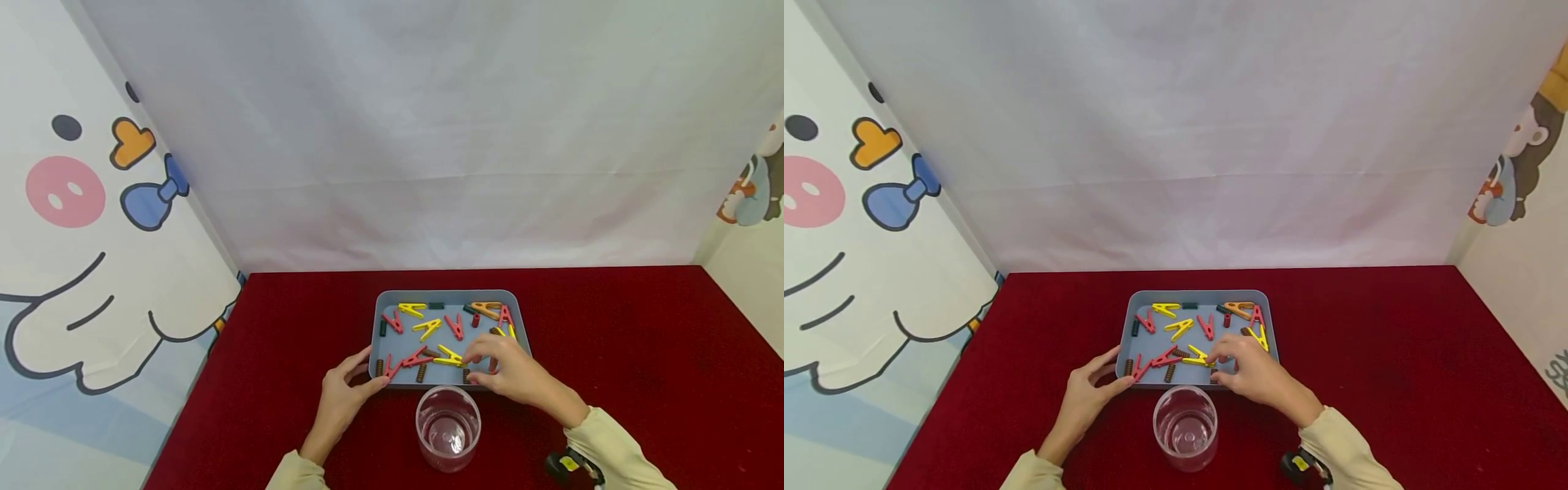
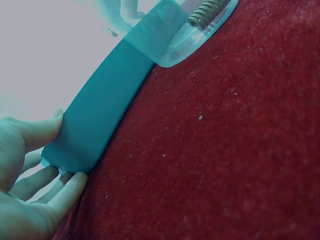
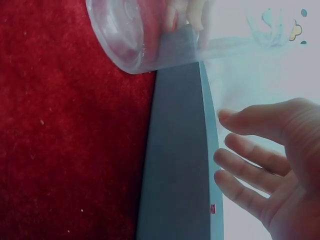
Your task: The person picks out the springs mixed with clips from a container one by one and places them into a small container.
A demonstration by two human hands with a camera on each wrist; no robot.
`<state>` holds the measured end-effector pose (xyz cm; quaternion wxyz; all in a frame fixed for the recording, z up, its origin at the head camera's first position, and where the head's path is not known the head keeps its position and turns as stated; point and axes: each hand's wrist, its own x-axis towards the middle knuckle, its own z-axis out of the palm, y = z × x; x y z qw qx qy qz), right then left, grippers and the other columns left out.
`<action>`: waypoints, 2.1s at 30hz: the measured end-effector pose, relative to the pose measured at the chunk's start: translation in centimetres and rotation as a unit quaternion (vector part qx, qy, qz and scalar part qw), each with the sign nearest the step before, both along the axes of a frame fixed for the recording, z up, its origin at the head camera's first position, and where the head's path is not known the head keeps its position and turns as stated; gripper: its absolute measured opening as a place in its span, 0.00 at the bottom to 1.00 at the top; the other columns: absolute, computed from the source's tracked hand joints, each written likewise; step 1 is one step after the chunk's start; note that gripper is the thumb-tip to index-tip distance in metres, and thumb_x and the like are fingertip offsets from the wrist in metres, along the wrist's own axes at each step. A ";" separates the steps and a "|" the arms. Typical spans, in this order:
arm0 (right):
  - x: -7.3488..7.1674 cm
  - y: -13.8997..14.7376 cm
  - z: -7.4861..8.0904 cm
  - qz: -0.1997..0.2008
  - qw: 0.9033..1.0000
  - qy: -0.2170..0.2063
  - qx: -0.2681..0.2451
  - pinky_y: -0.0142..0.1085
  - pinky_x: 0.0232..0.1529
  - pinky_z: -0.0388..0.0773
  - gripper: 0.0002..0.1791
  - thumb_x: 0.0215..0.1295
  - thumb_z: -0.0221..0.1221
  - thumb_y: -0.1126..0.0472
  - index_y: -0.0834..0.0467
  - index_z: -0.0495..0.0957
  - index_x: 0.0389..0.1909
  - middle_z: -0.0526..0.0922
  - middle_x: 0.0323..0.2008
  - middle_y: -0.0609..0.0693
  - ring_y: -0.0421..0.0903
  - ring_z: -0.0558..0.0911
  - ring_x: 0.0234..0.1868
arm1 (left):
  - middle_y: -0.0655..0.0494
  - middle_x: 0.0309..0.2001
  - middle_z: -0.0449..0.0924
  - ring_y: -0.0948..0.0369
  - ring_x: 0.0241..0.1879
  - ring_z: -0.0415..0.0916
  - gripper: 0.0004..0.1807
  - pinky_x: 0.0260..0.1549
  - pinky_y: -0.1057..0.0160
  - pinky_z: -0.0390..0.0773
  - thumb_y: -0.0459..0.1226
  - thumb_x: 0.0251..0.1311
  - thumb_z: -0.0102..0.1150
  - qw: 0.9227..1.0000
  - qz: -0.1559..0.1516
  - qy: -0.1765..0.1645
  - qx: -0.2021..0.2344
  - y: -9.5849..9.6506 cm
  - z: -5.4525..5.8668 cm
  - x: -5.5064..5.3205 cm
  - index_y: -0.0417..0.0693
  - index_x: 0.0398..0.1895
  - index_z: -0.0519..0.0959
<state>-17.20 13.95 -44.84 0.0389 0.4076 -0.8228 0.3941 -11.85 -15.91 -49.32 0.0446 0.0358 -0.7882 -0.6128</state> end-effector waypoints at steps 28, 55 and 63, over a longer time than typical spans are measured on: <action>-1.4 -0.7 -0.6 -0.012 0.992 0.011 0.121 0.34 0.32 0.73 0.12 0.40 0.74 0.66 0.59 0.83 0.28 0.81 0.29 0.46 0.43 0.78 0.29 | 0.50 0.58 0.74 0.54 0.54 0.73 0.36 0.42 0.67 0.75 0.41 0.45 0.75 1.000 -0.013 0.000 0.007 0.0 -0.1 0.0 0.50 0.62 0.74; -2.1 -1.4 -0.8 -0.012 0.990 0.007 0.143 0.30 0.26 0.70 0.09 0.40 0.75 0.65 0.58 0.84 0.23 0.81 0.24 0.45 0.39 0.74 0.25 | 0.50 0.57 0.75 0.54 0.52 0.74 0.37 0.43 0.65 0.75 0.42 0.44 0.75 1.000 -0.005 0.000 -0.004 -0.1 -0.1 -0.1 0.50 0.62 0.74; -2.1 -1.3 -0.8 -0.011 0.990 -0.001 0.144 0.30 0.25 0.71 0.08 0.42 0.73 0.67 0.58 0.83 0.22 0.79 0.22 0.44 0.39 0.74 0.24 | 0.50 0.57 0.75 0.54 0.53 0.74 0.36 0.44 0.63 0.75 0.40 0.44 0.75 1.000 -0.002 -0.002 0.003 0.0 0.0 -0.1 0.49 0.61 0.75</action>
